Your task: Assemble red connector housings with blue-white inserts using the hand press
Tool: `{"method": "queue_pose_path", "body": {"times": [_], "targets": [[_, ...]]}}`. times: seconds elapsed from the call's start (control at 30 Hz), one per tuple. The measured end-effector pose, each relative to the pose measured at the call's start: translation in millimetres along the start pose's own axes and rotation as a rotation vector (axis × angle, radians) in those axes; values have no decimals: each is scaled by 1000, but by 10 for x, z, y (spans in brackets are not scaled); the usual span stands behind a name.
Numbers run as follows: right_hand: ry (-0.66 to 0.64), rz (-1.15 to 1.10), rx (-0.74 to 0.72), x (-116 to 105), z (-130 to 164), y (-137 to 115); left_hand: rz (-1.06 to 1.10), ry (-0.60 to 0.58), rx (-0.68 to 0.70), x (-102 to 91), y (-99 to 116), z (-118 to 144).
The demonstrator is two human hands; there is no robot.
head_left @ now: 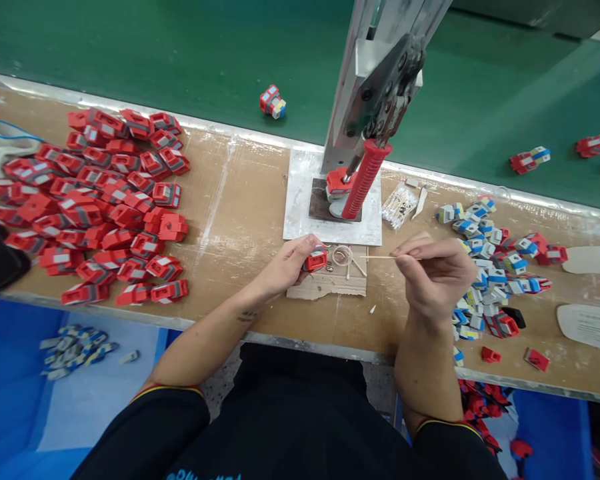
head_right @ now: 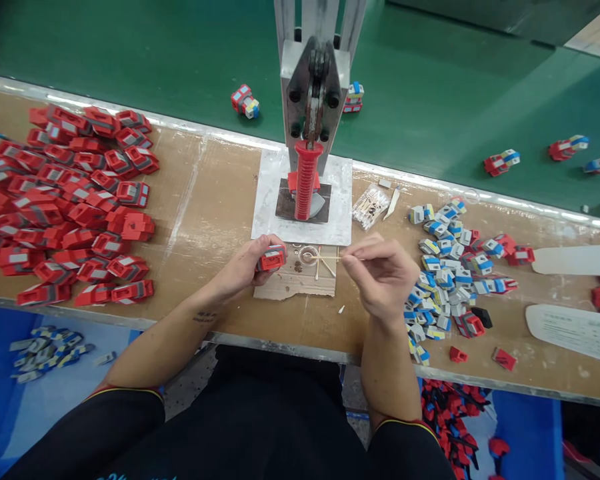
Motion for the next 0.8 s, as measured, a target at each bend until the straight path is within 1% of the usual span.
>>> {"method": "queue_pose_path", "body": {"times": [0.03, 0.07, 0.13, 0.2, 0.23, 0.27, 0.3, 0.33, 0.4, 0.43, 0.47, 0.5, 0.53, 0.57, 0.63, 0.7, 0.77, 0.8], "targets": [[-28, 51, -7, -14, -9, 21, 11, 2, -7, -1, 5, 4], [-96, 120, -8, 3, -8, 48, 24, 2, -16, -1, 6, 7], [-304, 278, 2, 99, 21, 118, 50, 2, -39, -5, 0, 11], [-492, 365, 12, 187, 55, 186, 82, 0, -51, -18, -9, 7], [-535, 369, 17, 186, 55, 212, 101, 2, -50, -29, -11, 0], [-527, 362, 28, 137, 37, 231, 124, 9, -46, -43, -9, -8], [-457, 358, 34, 32, 0, 241, 150, 22, -41, -60, -5, -18], [-332, 370, 32, -129, -51, 241, 178, 41, -38, -76, 3, -27], [-9, 471, 20, -558, -159, 227, 230, 84, -45, -103, 24, -40], [114, 559, 30, -776, -207, 229, 254, 98, -50, -110, 36, -42], [166, 671, 61, -962, -255, 250, 275, 107, -52, -114, 48, -42], [149, 797, 103, -1106, -307, 293, 295, 111, -52, -113, 58, -40], [76, 928, 149, -1203, -362, 362, 311, 107, -53, -110, 64, -37], [-30, 1049, 188, -1256, -419, 451, 325, 101, -56, -105, 63, -35], [-249, 1226, 225, -1264, -537, 662, 340, 86, -64, -97, 44, -37], [-416, 1283, 249, -1209, -658, 865, 349, 69, -65, -95, 13, -48], [-509, 1259, 266, -1157, -764, 985, 374, 61, -49, -100, -13, -66], [-542, 1241, 266, -1139, -799, 998, 395, 60, -41, -104, -22, -75]]}}
Point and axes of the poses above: each hand's wrist, its own z-axis away from the middle knuckle, its own x-axis out of the palm, y = z × x, the point moved 3 cm from there along -z, towards the middle knuckle, and after that the axes turned 3 degrees about y, right-handed, at the moved point
